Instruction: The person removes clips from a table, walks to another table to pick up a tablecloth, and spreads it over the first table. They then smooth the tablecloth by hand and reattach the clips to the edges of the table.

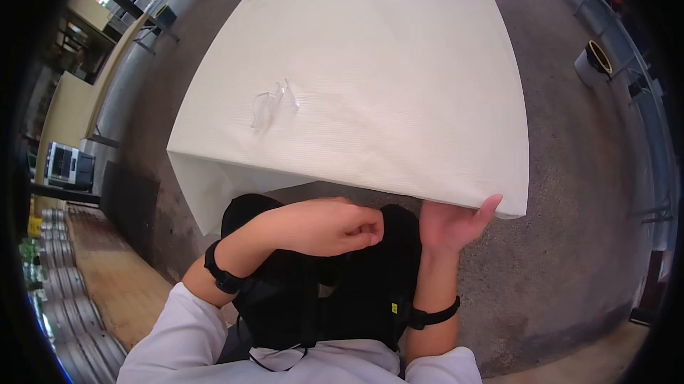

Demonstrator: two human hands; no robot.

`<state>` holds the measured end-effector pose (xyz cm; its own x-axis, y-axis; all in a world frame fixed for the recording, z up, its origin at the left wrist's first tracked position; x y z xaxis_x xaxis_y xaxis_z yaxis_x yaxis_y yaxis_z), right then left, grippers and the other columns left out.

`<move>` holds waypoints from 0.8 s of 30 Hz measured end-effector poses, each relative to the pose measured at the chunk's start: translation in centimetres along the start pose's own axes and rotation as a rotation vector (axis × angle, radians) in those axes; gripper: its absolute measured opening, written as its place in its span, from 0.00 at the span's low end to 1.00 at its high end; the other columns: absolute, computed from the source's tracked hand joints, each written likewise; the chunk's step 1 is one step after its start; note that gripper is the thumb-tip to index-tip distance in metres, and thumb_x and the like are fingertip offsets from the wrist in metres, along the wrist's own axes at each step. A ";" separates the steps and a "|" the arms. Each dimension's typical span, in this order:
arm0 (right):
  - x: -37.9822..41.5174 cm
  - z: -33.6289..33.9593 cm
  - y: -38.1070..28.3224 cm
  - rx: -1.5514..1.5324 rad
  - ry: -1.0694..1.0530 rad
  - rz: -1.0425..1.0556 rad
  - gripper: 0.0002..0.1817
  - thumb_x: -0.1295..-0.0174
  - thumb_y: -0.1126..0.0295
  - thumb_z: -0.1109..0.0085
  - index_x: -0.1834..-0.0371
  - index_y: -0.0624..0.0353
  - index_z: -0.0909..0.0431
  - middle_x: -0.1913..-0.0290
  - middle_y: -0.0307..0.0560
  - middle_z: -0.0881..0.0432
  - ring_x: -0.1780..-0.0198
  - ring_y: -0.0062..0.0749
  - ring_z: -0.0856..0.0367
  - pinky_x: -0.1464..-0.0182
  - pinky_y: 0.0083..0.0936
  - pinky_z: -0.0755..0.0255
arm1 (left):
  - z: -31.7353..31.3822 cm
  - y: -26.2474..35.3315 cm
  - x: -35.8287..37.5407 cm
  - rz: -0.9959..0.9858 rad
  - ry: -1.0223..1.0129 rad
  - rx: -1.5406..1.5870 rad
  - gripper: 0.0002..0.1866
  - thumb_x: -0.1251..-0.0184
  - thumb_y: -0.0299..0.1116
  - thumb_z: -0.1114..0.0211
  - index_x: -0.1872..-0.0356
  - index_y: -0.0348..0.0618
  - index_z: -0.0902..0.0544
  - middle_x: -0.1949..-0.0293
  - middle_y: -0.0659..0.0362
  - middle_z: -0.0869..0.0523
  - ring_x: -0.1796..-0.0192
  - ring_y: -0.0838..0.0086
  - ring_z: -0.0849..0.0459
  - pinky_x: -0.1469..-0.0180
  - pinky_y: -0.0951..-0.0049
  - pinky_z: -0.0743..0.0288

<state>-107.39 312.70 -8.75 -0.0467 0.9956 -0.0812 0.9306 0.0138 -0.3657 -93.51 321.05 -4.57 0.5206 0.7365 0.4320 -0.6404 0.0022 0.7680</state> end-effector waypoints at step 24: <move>-0.2 -0.4 0.9 -0.067 0.030 -0.125 0.34 0.35 0.62 0.43 0.27 0.56 0.43 0.30 0.44 0.33 0.29 0.36 0.34 0.28 0.39 0.40 | 16.7 0.3 7.7 0.414 1.018 -0.908 0.09 0.41 0.35 0.30 0.66 0.44 0.19 0.60 0.56 0.22 0.50 0.63 0.21 0.53 0.62 0.23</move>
<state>-106.37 312.50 -8.67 -0.1536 0.9881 -0.0108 0.9406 0.1428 -0.3080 -80.26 315.38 6.85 -0.1668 0.9470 -0.2746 -0.9799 -0.1901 -0.0602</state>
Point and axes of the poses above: each hand's wrist, its own x-axis away from the middle knuckle, its own z-axis out of the back of the hand, y = z × x, the point moved 9 cm from there along -x, towards the middle knuckle
